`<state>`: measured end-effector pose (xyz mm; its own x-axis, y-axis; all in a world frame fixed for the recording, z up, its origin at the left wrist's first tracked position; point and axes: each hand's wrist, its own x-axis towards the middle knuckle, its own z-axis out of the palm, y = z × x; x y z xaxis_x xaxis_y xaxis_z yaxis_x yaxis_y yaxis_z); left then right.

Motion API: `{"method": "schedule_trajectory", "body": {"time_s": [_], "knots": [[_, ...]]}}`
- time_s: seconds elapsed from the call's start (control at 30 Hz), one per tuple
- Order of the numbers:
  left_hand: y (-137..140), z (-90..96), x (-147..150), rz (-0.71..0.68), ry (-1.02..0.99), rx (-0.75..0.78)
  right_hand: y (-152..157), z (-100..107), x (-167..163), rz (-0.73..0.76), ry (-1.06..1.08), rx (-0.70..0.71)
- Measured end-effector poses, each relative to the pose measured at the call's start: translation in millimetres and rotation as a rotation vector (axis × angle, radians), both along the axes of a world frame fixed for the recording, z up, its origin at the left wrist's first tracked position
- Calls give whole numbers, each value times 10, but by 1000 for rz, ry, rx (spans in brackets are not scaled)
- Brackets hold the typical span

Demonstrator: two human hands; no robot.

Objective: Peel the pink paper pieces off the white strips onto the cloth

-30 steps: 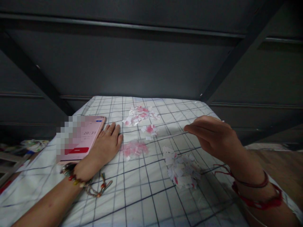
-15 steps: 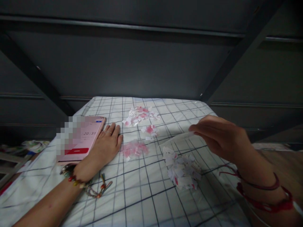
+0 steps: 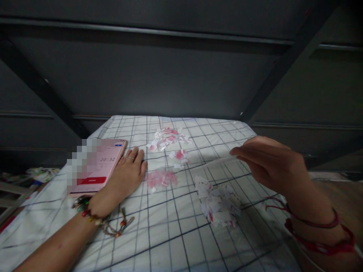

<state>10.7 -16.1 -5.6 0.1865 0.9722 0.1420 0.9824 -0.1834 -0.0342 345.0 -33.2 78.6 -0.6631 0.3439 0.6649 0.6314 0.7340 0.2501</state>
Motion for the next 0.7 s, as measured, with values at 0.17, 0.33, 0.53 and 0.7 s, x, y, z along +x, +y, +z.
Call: {"method": "schedule_trajectory", "body": {"time_s": [0.17, 0.33, 0.53, 0.7], "knots": [[-1, 13, 16, 4, 0, -10, 48, -75, -150, -2, -21, 76], [3, -5, 11, -1, -9, 14, 24, -55, -171, 49, -36, 1], [5, -33, -7, -2, -19, 33, -11, -12, -52, 1, 38, 37], [7, -38, -2, -13, -19, 57, 54, -83, -211, 10, -7, 80]]}}
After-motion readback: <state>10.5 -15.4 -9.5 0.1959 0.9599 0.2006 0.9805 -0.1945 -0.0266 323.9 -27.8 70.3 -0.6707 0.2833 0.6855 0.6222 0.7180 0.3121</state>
